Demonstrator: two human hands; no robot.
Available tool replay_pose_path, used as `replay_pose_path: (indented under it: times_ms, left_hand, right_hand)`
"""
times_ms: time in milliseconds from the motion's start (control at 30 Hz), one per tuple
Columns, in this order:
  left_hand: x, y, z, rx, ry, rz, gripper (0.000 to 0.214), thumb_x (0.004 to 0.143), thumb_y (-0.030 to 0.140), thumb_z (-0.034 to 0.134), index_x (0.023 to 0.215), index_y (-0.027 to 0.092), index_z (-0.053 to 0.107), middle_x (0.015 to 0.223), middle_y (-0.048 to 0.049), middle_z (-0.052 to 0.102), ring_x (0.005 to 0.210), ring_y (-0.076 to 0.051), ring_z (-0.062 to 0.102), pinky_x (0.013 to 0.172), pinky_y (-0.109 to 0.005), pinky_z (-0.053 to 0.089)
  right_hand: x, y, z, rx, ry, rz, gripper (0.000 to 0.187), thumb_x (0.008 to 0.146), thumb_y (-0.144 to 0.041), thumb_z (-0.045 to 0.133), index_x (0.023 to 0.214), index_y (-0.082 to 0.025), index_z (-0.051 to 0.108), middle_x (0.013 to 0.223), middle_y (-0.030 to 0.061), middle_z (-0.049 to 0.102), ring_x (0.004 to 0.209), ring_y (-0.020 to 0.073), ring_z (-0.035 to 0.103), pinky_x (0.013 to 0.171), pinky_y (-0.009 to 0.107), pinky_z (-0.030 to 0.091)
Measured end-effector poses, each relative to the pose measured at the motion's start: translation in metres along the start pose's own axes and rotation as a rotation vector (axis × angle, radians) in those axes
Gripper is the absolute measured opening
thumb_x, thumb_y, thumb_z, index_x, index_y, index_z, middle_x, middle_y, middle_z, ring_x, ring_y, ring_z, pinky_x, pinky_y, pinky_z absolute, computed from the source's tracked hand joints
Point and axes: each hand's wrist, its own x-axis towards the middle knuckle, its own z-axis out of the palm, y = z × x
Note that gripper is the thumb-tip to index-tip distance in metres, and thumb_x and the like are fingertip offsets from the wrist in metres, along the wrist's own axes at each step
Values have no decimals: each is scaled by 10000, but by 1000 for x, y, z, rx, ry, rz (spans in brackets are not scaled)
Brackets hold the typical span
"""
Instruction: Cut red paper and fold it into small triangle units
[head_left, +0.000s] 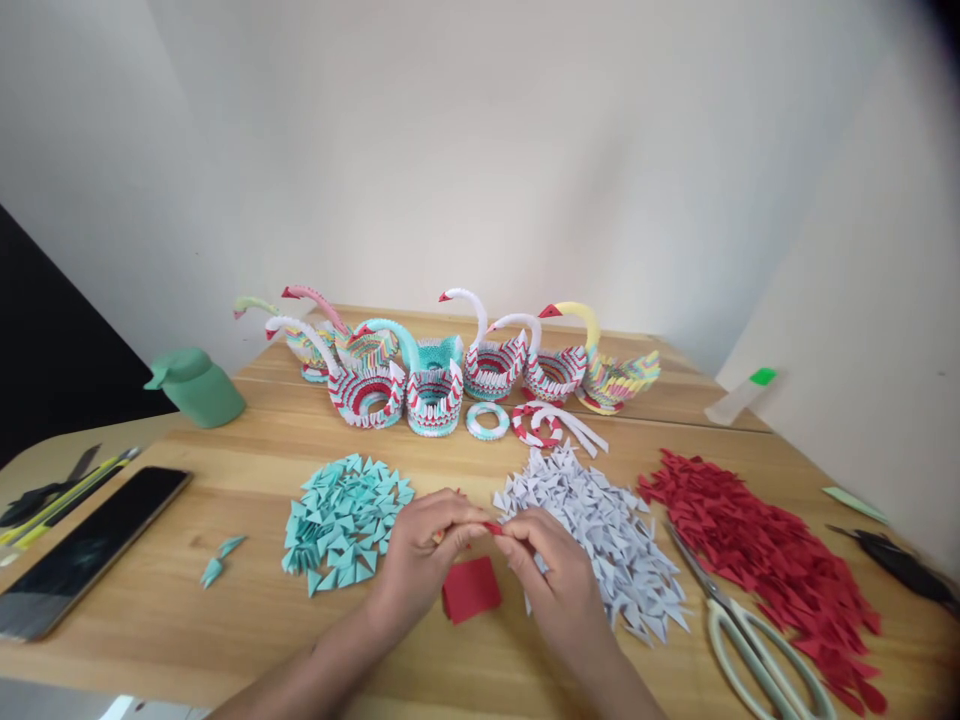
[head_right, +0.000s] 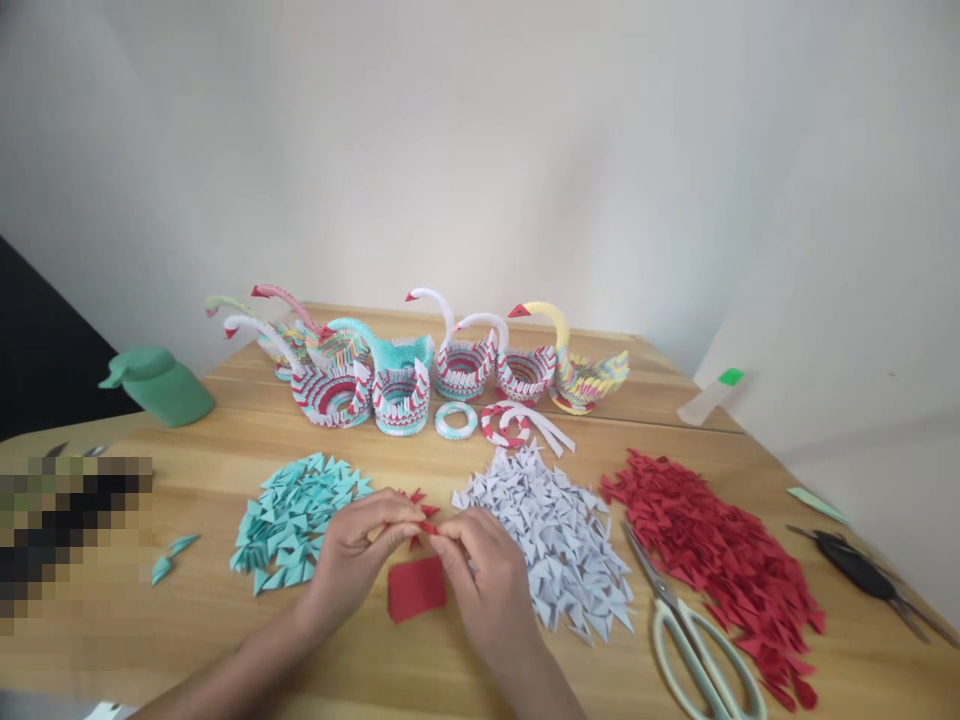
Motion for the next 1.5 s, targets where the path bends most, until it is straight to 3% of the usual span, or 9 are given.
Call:
replay_pose_path:
  times_ms: [133,300,500,733,900,1067,1167,1333,1500]
  left_hand:
    - [0,0,-2,156,-52,84,140,856,222,585,790,163,693,742,-54,685,712,-152,604,695,-241,440]
    - [-1,-3,2,275,-76,96,209,888,255,532,743,163,651,708,-44,662,692,-151,582,670,-239,415]
    - [-3,-3,5,360,-113,23,241,912,257,477,725,173,602,680,-20,608,667,-144,552,651,-241,390]
    - [-2,-6,8,335,-125,-96,209,888,232,488,718,171,594,693,-12,591,679,-144,543,679,-250,411]
    - [0,-11,6,-34,-70,-268,153,853,266,543,857,153,645,761,-33,637,646,-137,580,596,-224,467]
    - [2,-6,1,-62,-107,-92,161,837,244,595,913,169,715,751,-44,672,687,-145,604,698,-253,472]
    - [3,-3,1,-98,-120,-104,153,815,251,628,886,165,733,728,-48,697,674,-147,617,717,-262,476]
    - [3,-4,1,-215,-132,-257,203,804,315,636,882,155,734,752,-58,727,666,-156,640,654,-250,501]
    - [4,-5,1,-231,-136,-170,177,791,304,662,866,164,738,788,-72,729,713,-163,639,718,-276,492]
  right_hand:
    - [-2,2,-4,-7,-35,14,182,919,-240,474,778,-200,582,716,15,572,690,158,541,634,274,422]
    - [-1,0,-10,-14,-6,-8,125,898,-228,523,987,-221,611,880,52,631,792,179,575,703,299,458]
    - [2,-3,-7,-112,1,-110,140,917,-178,471,859,-207,595,817,49,616,795,184,548,708,317,428]
    - [8,-1,-6,-190,-40,-69,193,914,-205,441,763,-189,561,760,39,582,760,179,512,692,303,386]
    - [18,6,-5,218,-150,333,249,887,-348,487,707,-183,536,622,-25,484,575,119,445,533,233,350]
    - [18,15,-2,859,-281,659,347,797,-470,619,689,-162,502,559,-66,396,450,46,258,393,167,169]
    - [16,18,1,1069,-349,736,332,765,-425,684,697,-147,515,574,-58,412,456,33,236,381,152,101]
    - [14,18,2,1182,-404,776,296,781,-383,689,729,-129,545,591,-42,434,463,24,270,372,133,103]
    - [11,18,0,1243,-463,772,271,797,-363,679,758,-135,537,594,-38,442,469,28,289,363,127,102]
